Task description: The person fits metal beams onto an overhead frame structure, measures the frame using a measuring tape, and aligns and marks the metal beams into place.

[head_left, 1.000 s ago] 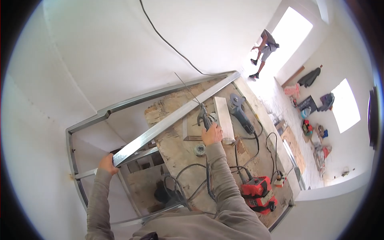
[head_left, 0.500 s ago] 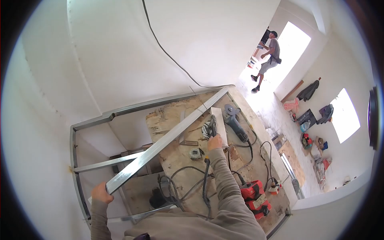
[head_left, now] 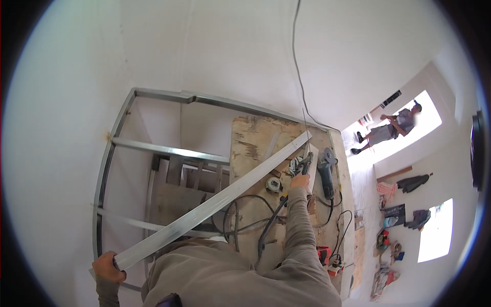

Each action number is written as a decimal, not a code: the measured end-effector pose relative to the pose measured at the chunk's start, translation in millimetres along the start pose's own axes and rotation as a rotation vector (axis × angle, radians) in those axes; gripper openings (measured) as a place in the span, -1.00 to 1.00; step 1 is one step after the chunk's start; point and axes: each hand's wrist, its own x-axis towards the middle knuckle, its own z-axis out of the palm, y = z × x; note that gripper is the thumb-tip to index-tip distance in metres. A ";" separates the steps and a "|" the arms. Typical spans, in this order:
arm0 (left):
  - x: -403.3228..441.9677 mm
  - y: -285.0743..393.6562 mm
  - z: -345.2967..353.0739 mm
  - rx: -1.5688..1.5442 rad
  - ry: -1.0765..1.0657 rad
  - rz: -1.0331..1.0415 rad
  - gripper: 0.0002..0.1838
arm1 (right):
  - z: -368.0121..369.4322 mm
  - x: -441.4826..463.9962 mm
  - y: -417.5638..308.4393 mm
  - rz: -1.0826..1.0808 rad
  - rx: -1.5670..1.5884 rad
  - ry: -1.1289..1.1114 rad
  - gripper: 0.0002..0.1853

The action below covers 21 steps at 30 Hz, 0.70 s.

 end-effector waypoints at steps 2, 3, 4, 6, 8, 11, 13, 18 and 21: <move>-32.5 -14.2 -8.3 0.022 -0.033 -0.083 -0.69 | 0.7 0.7 -2.8 0.004 -0.029 -0.002 -0.54; -45.2 -20.2 -10.5 0.023 -0.010 -0.091 -0.70 | 3.3 2.4 -4.4 0.006 -0.033 0.013 -0.51; -57.6 -25.3 -11.7 0.023 0.013 -0.101 -0.70 | 3.5 2.1 -3.2 0.003 -0.045 0.006 -0.53; -85.0 -36.0 -14.2 0.028 0.062 -0.131 -0.70 | 2.2 -4.4 -11.3 -0.013 -0.068 -0.014 -0.55; -108.7 -46.7 -16.2 -0.015 0.078 -0.184 -0.69 | -2.1 -9.9 -26.5 0.030 -0.096 -0.094 -0.55; -142.8 -56.0 -23.5 -0.022 0.104 -0.228 -0.68 | 2.8 -23.3 -33.0 -0.074 -0.280 -0.063 -0.50; -159.7 -60.5 -27.0 -0.017 0.099 -0.256 -0.68 | -24.6 -63.6 -69.9 -0.208 -0.345 -0.005 -0.42; -189.0 -57.3 -38.6 0.083 0.133 -0.255 -0.69 | 63.0 -93.8 -79.1 -0.316 0.146 -0.339 -0.15; -194.5 -61.5 -33.2 0.039 0.141 -0.231 -0.69 | 115.8 -101.1 -73.8 -0.171 0.370 -0.454 -0.09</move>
